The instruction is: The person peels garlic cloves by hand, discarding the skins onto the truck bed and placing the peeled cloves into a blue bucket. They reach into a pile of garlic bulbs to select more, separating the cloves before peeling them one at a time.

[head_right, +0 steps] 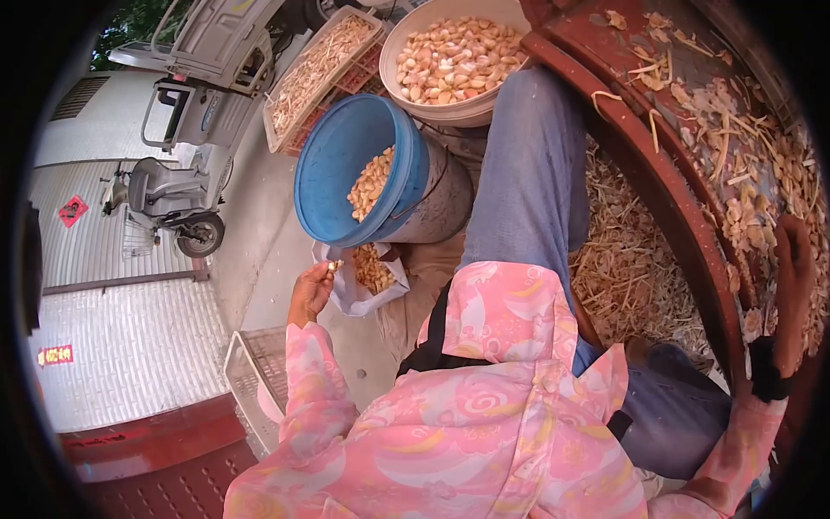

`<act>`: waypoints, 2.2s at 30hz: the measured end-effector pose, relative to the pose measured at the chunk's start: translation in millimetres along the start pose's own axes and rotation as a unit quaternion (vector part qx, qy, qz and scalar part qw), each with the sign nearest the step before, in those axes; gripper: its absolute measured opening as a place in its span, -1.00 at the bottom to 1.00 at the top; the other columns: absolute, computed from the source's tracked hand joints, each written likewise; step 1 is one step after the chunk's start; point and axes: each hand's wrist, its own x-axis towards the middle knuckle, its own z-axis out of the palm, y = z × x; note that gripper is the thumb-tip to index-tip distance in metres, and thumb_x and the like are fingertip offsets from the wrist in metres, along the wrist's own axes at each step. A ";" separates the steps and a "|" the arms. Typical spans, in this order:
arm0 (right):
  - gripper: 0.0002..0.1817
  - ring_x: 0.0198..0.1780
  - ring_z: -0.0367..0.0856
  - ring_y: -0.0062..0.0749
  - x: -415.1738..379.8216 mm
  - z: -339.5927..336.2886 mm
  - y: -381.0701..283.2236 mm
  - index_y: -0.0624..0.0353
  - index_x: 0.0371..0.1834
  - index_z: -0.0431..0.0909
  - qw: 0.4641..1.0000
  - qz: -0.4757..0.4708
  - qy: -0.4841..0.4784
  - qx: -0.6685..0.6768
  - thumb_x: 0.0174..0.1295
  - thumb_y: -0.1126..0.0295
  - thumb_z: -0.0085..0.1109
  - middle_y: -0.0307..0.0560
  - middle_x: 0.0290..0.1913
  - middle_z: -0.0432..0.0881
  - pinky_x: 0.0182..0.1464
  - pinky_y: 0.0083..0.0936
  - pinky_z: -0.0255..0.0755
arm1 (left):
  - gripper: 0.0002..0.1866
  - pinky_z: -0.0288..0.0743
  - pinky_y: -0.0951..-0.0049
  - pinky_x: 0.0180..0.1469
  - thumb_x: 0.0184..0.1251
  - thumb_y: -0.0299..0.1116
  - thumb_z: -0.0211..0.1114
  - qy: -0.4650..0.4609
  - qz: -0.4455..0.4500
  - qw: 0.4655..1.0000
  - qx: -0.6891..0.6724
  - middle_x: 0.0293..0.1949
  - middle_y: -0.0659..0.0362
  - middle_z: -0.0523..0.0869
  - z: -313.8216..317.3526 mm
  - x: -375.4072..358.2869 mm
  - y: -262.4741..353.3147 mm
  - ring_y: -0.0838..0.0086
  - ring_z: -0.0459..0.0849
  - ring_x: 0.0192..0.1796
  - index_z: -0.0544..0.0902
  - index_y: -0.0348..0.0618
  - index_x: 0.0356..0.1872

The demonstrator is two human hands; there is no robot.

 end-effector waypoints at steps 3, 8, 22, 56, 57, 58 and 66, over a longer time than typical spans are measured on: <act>-0.84 -0.28 0.46 -0.58 -5.9 -6.1 -39.3 0.21 -0.12 0.50 0.993 0.112 -0.006 0.040 0.27 0.46 0.05 -0.25 -0.24 0.55 -0.23 -0.63 0.35 | -0.89 0.48 0.64 -0.38 0.28 -0.55 0.12 0.103 0.003 0.994 0.039 -0.34 0.11 0.61 -23.7 32.7 -38.0 0.50 0.56 -0.38 0.56 -0.37 -0.23; -0.89 -0.35 0.57 -0.20 -0.7 -32.2 -79.7 0.24 -0.29 0.51 0.996 0.055 0.066 -0.031 0.09 0.53 0.13 0.00 -0.38 0.57 -0.28 -0.44 0.42 | -0.66 0.27 0.72 -0.46 0.30 -0.41 -0.01 0.319 0.190 0.922 0.108 -0.29 0.14 0.66 0.8 51.1 -20.0 0.64 0.51 -0.40 0.53 -0.31 0.03; -0.78 -0.29 0.57 0.01 -5.5 -32.0 -86.3 0.21 -0.23 0.49 0.974 0.087 -0.095 -0.189 0.06 0.37 0.13 0.09 -0.36 0.56 -0.27 -0.21 0.42 | -0.77 0.40 0.49 -0.26 0.12 -0.42 0.30 -0.516 0.509 0.618 0.303 -0.38 0.12 0.57 558.1 -163.2 -15.7 0.45 0.55 -0.34 0.65 -0.30 -0.19; -0.73 -0.28 0.54 -0.12 -16.5 -28.6 -121.1 0.18 -0.19 0.50 0.992 -0.049 0.106 0.043 -0.01 0.54 0.21 -0.03 -0.27 0.49 -0.30 -0.35 0.44 | -0.73 0.52 0.75 -0.33 0.37 -0.36 0.12 -0.635 -0.144 0.759 -0.002 -0.29 0.30 0.59 554.4 -208.0 -81.5 0.74 0.54 -0.31 0.51 -0.21 0.03; -0.73 -0.28 0.53 -0.11 -16.5 -30.9 -121.8 0.18 -0.19 0.49 0.994 -0.042 0.096 0.043 -0.01 0.54 0.21 -0.03 -0.27 0.49 -0.30 -0.35 0.44 | -0.72 0.51 0.76 -0.30 0.37 -0.35 0.13 -0.629 -0.122 0.768 0.016 -0.28 0.32 0.59 551.3 -211.1 -79.6 0.76 0.54 -0.30 0.51 -0.18 0.05; -0.73 -0.28 0.53 -0.10 -16.7 -32.3 -122.1 0.19 -0.19 0.48 0.995 -0.034 0.087 0.042 -0.01 0.54 0.21 -0.02 -0.27 0.48 -0.30 -0.35 0.44 | -0.71 0.52 0.76 -0.29 0.37 -0.35 0.12 -0.636 -0.122 0.762 0.015 -0.26 0.32 0.59 548.3 -210.9 -82.3 0.76 0.54 -0.28 0.50 -0.17 0.07; -0.81 -0.39 0.50 -0.18 -12.6 -25.2 -117.8 0.20 -0.37 0.41 0.994 -0.043 0.092 0.049 -0.01 0.51 0.25 -0.07 -0.37 0.42 -0.41 -0.38 0.39 | -0.66 0.63 0.69 -0.25 0.40 -0.43 0.04 -0.665 -0.161 0.728 -0.046 -0.17 0.23 0.60 543.1 -209.3 -88.5 0.69 0.60 -0.23 0.39 -0.22 0.17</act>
